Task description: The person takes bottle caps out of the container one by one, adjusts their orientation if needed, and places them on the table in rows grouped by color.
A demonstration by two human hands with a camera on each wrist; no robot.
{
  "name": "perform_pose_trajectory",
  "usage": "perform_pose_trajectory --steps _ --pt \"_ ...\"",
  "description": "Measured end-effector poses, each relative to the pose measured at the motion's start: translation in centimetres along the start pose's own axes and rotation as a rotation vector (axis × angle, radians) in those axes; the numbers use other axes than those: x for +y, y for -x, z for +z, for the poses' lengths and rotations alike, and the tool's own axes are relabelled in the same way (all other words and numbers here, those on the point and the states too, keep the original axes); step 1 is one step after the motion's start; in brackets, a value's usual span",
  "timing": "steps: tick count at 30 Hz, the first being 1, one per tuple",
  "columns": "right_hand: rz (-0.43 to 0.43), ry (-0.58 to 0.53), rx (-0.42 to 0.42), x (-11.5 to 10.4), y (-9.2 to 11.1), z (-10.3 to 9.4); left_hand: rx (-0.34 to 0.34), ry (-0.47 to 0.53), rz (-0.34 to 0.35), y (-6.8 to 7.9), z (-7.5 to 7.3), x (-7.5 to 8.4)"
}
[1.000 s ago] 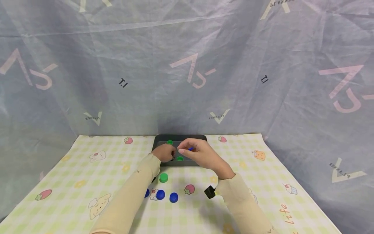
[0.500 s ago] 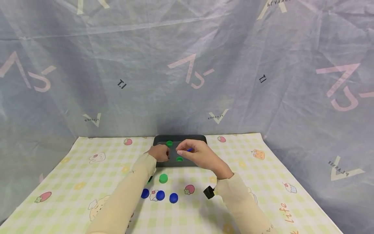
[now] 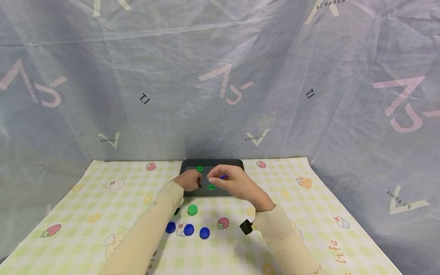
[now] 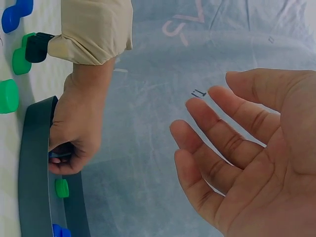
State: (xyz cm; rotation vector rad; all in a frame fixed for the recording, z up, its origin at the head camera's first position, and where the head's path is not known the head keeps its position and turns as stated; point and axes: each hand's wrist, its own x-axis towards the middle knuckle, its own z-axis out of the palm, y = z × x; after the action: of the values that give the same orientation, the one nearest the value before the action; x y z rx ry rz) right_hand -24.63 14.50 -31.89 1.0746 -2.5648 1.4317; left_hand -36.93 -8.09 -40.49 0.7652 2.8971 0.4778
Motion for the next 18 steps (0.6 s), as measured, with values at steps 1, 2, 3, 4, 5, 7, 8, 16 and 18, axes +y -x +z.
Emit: perform_pose_trajectory --steps 1,2,3,4,5,7,8,16,18 --pt "-0.001 -0.003 0.001 0.0 -0.01 0.05 0.013 -0.002 0.02 0.05 0.04 -0.06" --pt "-0.001 -0.005 0.0 -0.03 -0.01 0.09 0.024 -0.005 0.033 0.07 0.08 -0.13" --pt "0.0 -0.007 0.0 -0.06 0.0 0.14 0.032 -0.005 0.044 0.09 0.11 -0.19" --pt "0.001 -0.01 -0.001 -0.03 -0.01 0.16 0.038 -0.001 0.052 0.07 0.12 -0.21" --pt "0.001 -0.01 -0.001 -0.01 -0.01 0.19 0.039 0.002 0.054 0.07 0.08 -0.2" --pt "0.004 -0.012 -0.004 0.04 -0.04 0.24 0.029 0.008 0.041 0.02 0.06 -0.19" --pt "0.005 -0.014 -0.005 0.05 -0.05 0.26 0.021 0.015 0.022 -0.02 0.05 -0.18" --pt "0.006 -0.005 -0.005 0.21 -0.09 0.38 -0.026 0.002 -0.094 0.07 0.12 -0.11" --pt "0.001 0.0 -0.01 0.17 -0.07 0.4 -0.031 0.008 -0.102 0.1 0.22 -0.18"
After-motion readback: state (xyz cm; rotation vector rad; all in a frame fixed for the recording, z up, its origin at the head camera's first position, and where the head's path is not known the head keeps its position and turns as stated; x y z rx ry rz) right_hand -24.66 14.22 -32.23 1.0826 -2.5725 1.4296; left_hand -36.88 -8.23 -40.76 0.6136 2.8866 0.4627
